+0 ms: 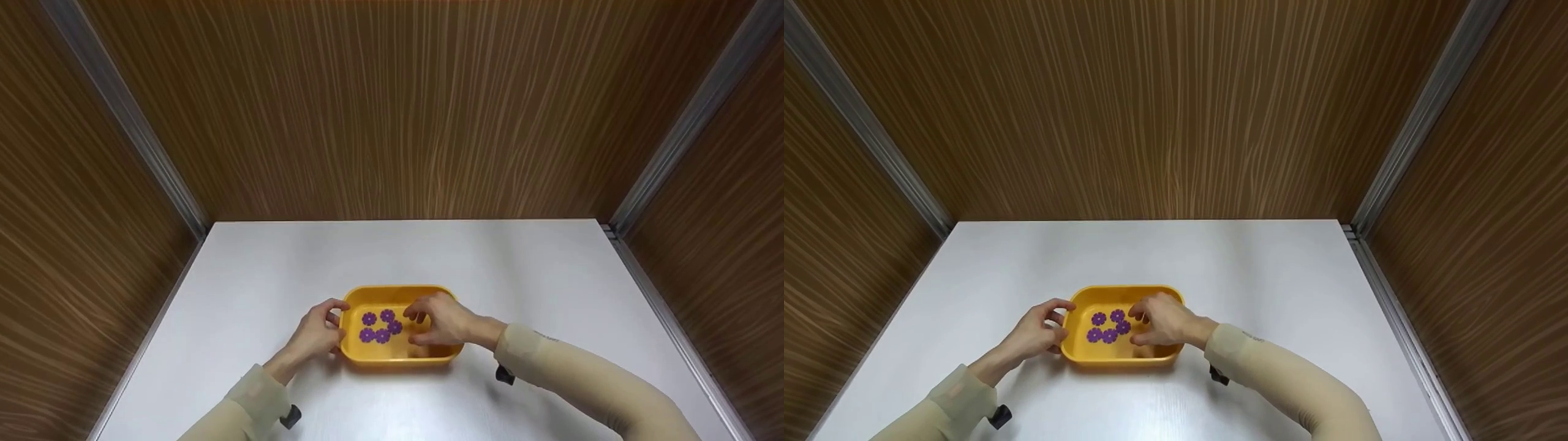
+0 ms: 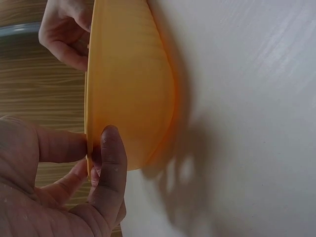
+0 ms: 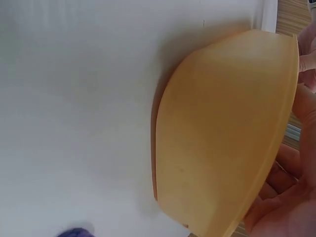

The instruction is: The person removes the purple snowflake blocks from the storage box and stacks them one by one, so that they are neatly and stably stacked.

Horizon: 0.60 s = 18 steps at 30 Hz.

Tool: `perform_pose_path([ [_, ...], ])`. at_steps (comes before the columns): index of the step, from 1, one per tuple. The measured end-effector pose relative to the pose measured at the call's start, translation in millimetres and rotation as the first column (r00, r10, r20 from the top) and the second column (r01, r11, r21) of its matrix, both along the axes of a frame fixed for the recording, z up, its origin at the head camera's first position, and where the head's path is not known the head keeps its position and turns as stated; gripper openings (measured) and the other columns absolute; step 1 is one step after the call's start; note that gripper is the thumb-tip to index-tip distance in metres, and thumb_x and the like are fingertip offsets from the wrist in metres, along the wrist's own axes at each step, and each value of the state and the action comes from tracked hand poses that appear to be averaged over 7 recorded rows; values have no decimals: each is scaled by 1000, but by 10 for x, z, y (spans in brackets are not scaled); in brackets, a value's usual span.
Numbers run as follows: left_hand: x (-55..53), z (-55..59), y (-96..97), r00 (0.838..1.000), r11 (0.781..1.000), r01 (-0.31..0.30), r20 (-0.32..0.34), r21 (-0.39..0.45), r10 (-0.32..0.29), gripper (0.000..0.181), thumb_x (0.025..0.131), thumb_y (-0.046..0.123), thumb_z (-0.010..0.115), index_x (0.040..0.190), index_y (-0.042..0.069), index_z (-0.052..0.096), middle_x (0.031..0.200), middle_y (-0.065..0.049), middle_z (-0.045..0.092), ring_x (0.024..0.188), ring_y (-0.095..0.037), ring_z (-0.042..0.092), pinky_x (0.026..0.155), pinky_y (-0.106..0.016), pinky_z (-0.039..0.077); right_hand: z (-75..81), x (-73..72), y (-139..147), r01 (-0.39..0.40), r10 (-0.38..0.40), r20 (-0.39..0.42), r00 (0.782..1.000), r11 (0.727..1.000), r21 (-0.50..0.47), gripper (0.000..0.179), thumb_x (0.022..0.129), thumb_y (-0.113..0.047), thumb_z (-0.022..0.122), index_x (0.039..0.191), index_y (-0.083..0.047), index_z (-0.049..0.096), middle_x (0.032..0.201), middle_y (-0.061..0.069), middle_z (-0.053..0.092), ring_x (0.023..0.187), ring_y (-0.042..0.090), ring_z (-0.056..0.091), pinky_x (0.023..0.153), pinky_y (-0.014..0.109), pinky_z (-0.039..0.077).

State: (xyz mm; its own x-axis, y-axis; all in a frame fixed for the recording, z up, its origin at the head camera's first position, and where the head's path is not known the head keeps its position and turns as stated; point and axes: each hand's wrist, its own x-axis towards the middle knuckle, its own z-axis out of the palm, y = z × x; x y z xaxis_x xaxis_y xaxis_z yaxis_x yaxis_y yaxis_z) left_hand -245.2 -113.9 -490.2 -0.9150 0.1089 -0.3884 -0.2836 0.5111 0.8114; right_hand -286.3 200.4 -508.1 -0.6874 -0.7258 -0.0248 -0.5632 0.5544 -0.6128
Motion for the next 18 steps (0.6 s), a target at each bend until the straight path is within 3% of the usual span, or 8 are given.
perform_pose_path([
  [12,-2,32,13,1000,1000,1,8,5,-1,58,92,-6,71,148,9,65,115,-15,62,77,-19,66,68,-38,70,-61,-29,-210,33,-34,44,998,999,23,47,95,-27,89,135,-3,79,119,13,84,106,28,79,92,33,69],
  [18,16,24,31,1000,1000,6,6,3,-6,60,91,-5,71,149,9,65,111,-12,60,71,-18,64,65,-35,69,-152,-29,-264,33,-34,19,999,999,33,42,93,-25,90,129,-6,83,113,10,85,93,17,73,83,25,64],
])
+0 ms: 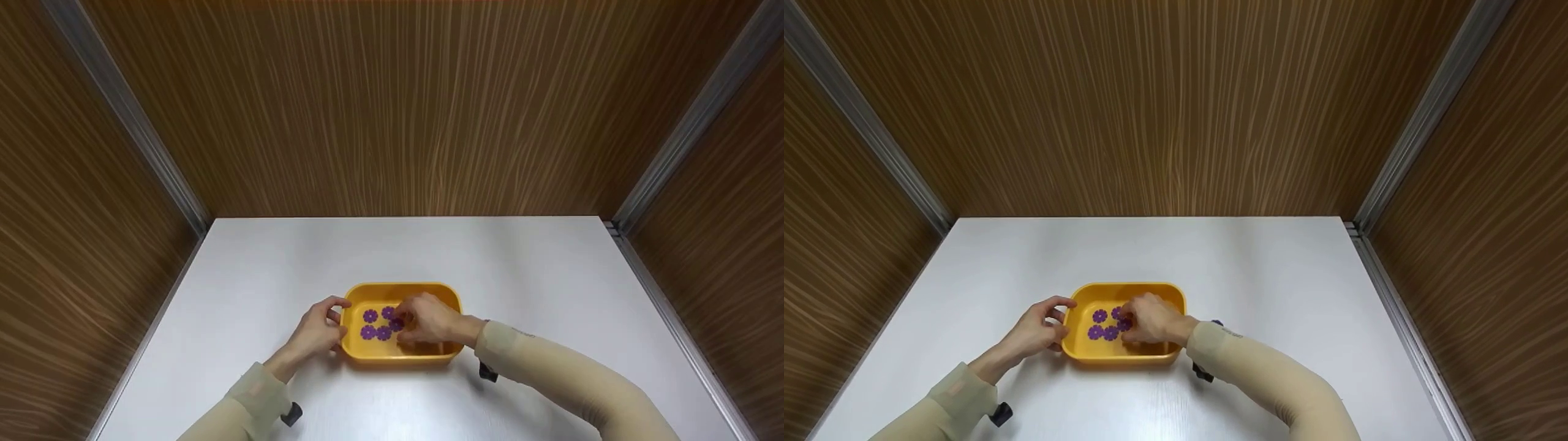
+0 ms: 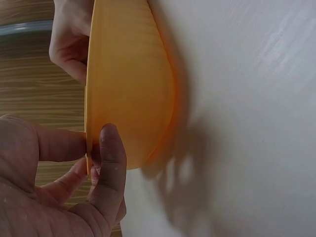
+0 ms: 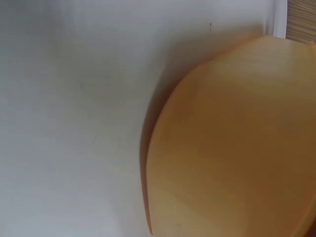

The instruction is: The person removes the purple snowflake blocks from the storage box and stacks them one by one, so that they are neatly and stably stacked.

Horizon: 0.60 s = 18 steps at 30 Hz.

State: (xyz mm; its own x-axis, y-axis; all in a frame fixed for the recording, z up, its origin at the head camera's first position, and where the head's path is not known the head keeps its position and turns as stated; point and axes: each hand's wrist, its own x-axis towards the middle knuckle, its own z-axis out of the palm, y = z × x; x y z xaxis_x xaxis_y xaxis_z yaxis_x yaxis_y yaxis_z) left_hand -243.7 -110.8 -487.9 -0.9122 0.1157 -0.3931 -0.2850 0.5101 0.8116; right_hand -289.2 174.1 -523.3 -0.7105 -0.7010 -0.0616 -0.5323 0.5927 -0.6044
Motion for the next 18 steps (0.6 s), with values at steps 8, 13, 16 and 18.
perform_pose_path([
  [8,-5,9,11,1000,1000,-11,10,-13,11,59,92,-5,71,149,10,65,113,-12,60,74,-19,64,65,-34,69,-39,3,-26,0,-1,16,1000,996,91,44,96,-30,87,136,-12,82,117,6,78,95,12,63,83,24,57],
  [13,-10,4,14,1000,1000,-13,15,-20,14,59,92,-5,71,149,10,65,113,-12,60,75,-19,64,64,-32,68,-27,7,-46,16,-21,39,999,993,113,38,96,-29,88,131,-13,84,117,4,77,97,12,63,86,24,59],
  [16,-11,-1,8,1000,1000,-14,15,-21,14,59,92,-6,71,149,10,65,112,-11,59,76,-20,64,64,-32,68,-23,3,-52,26,-31,48,998,993,112,32,97,-29,89,125,-14,86,114,2,78,96,11,65,88,24,61],
  [18,-13,-3,4,1000,1000,-13,14,-22,13,59,92,-6,70,149,10,65,113,-12,60,76,-20,64,65,-32,68,-22,1,-56,30,-36,56,998,994,108,30,97,-30,89,123,-14,87,113,2,80,96,11,67,90,26,64],
])
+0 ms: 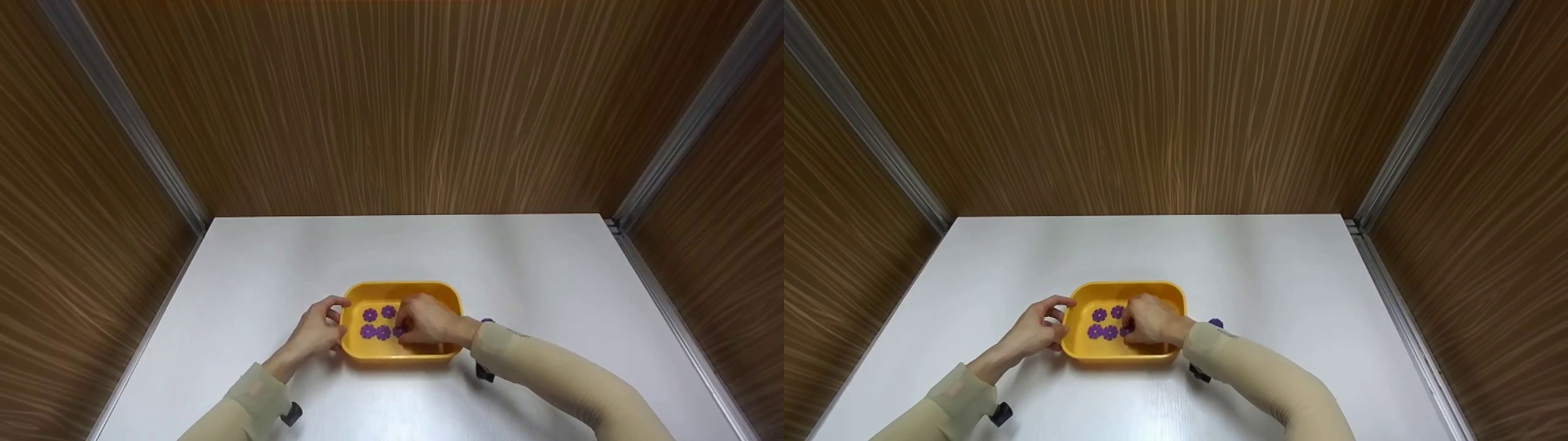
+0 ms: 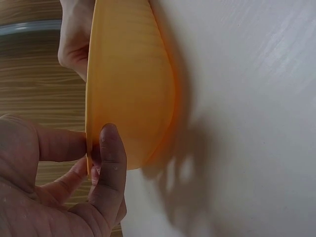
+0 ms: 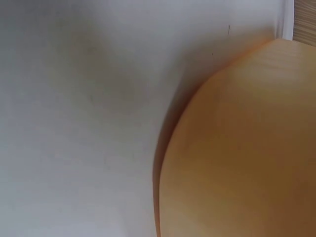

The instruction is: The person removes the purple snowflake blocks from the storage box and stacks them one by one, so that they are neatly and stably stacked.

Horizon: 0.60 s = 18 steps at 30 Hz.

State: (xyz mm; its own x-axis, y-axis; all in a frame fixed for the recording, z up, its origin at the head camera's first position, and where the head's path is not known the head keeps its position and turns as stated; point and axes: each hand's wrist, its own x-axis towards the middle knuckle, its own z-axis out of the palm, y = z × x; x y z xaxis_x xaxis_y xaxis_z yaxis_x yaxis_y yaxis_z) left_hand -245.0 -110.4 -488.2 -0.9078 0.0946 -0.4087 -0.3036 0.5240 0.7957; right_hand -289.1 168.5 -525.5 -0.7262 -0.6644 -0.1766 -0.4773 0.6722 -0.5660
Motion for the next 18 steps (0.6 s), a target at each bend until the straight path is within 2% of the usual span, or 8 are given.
perform_pose_path([
  [6,-1,-16,0,1000,1000,11,4,1,-11,59,93,-5,70,150,11,64,113,-12,60,75,-19,65,65,-31,68,-4,-7,-12,27,-27,40,999,1000,13,34,97,-29,90,127,-14,85,114,2,83,97,10,71,94,31,68],
  [9,2,-22,-5,1000,1000,17,-6,16,-17,60,92,-5,70,151,9,64,112,-11,60,72,-17,64,64,-32,68,-11,-9,-23,26,-26,24,999,1000,13,33,94,-27,92,123,-11,87,111,4,85,96,11,74,92,32,69],
  [13,1,-32,-13,1000,999,19,-25,39,-18,60,91,-7,69,150,6,64,109,-12,60,68,-16,63,64,-36,69,-3,-3,-40,30,-31,18,999,999,20,28,92,-25,94,116,-11,89,105,4,86,90,11,74,86,29,68],
  [18,5,-34,-8,1000,999,15,-15,47,-14,60,92,-7,69,150,7,64,110,-12,61,70,-17,65,66,-39,70,14,10,-65,54,-57,42,997,995,82,25,91,-33,95,108,-16,88,96,-4,83,82,7,66,81,24,64],
])
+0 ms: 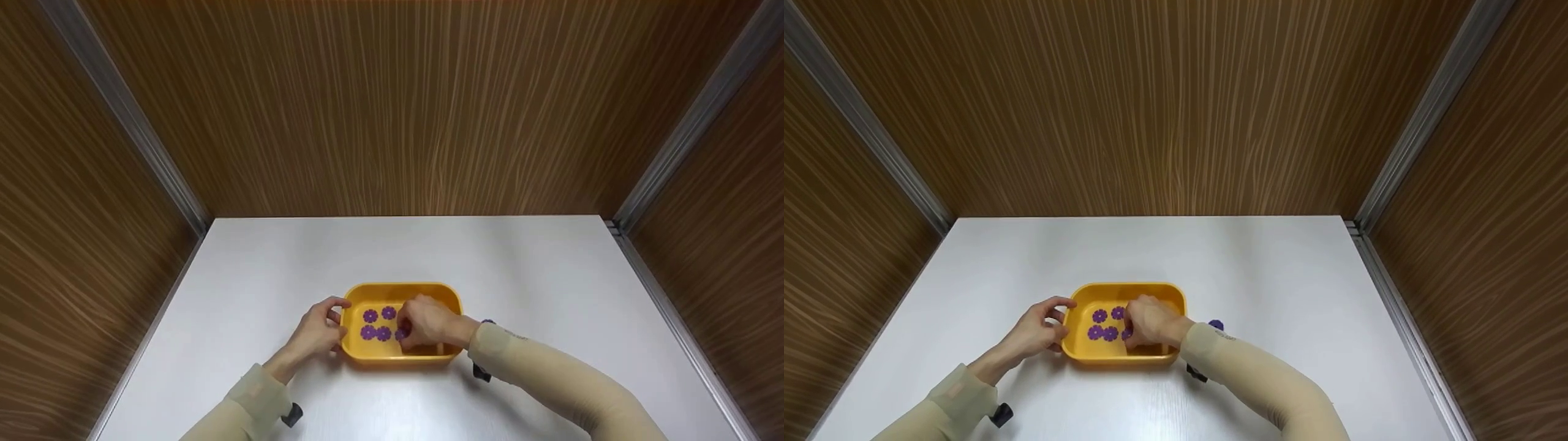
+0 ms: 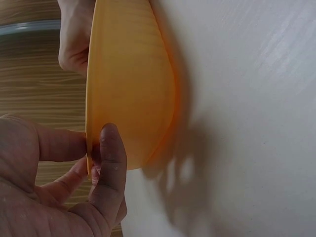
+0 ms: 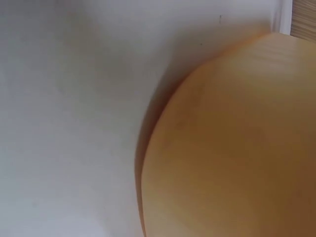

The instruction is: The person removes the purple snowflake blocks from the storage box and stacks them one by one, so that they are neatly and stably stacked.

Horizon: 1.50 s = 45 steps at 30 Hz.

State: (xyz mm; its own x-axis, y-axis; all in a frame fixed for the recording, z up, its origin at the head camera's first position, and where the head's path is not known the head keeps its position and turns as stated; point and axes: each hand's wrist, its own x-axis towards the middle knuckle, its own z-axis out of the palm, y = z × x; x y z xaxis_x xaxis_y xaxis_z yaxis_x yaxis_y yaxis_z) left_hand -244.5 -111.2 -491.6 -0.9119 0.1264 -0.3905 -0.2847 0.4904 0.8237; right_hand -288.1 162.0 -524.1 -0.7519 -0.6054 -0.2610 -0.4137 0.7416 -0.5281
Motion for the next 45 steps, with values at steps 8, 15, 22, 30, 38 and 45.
perform_pose_path([
  [8,24,6,5,1000,1000,7,5,-20,-7,59,93,-6,70,149,9,65,111,-12,62,70,-18,65,65,-38,69,-4,40,46,-40,41,-39,998,999,13,30,88,-42,96,106,-20,87,92,-9,80,80,4,65,80,20,61],
  [15,11,24,2,1000,1000,6,-9,-18,-6,58,93,-6,71,149,9,65,111,-13,62,70,-19,65,65,-39,70,48,36,151,-79,72,-117,991,995,-63,29,87,-39,96,105,-18,88,93,-6,85,79,3,67,77,20,61],
  [22,2,17,4,1000,1000,-2,3,-18,3,58,93,-7,70,148,9,65,111,-12,60,70,-17,63,64,-37,69,95,11,254,-131,94,-286,954,985,-114,28,80,-32,98,100,-15,89,89,-2,85,75,5,68,69,18,57],
  [30,10,28,13,1000,1000,-4,8,-24,4,58,93,-6,71,149,9,65,110,-11,59,74,-18,64,63,-34,68,193,25,409,-129,70,-326,943,978,-164,31,81,-30,97,103,-10,88,95,4,85,79,10,71,72,19,59],
  [38,2,22,14,1000,999,-9,6,-31,9,58,93,-8,70,148,10,65,111,-12,61,74,-18,64,63,-35,68,255,45,554,-100,35,-304,952,974,-202,27,84,-29,96,101,-10,87,91,2,82,78,9,68,72,18,60],
  [45,1,14,11,1000,999,-7,1,-36,7,58,93,-7,71,148,10,65,112,-12,61,73,-18,65,62,-33,67,281,70,665,-84,14,-302,953,972,-220,28,82,-26,97,102,-10,87,94,2,82,81,9,70,76,21,64],
])
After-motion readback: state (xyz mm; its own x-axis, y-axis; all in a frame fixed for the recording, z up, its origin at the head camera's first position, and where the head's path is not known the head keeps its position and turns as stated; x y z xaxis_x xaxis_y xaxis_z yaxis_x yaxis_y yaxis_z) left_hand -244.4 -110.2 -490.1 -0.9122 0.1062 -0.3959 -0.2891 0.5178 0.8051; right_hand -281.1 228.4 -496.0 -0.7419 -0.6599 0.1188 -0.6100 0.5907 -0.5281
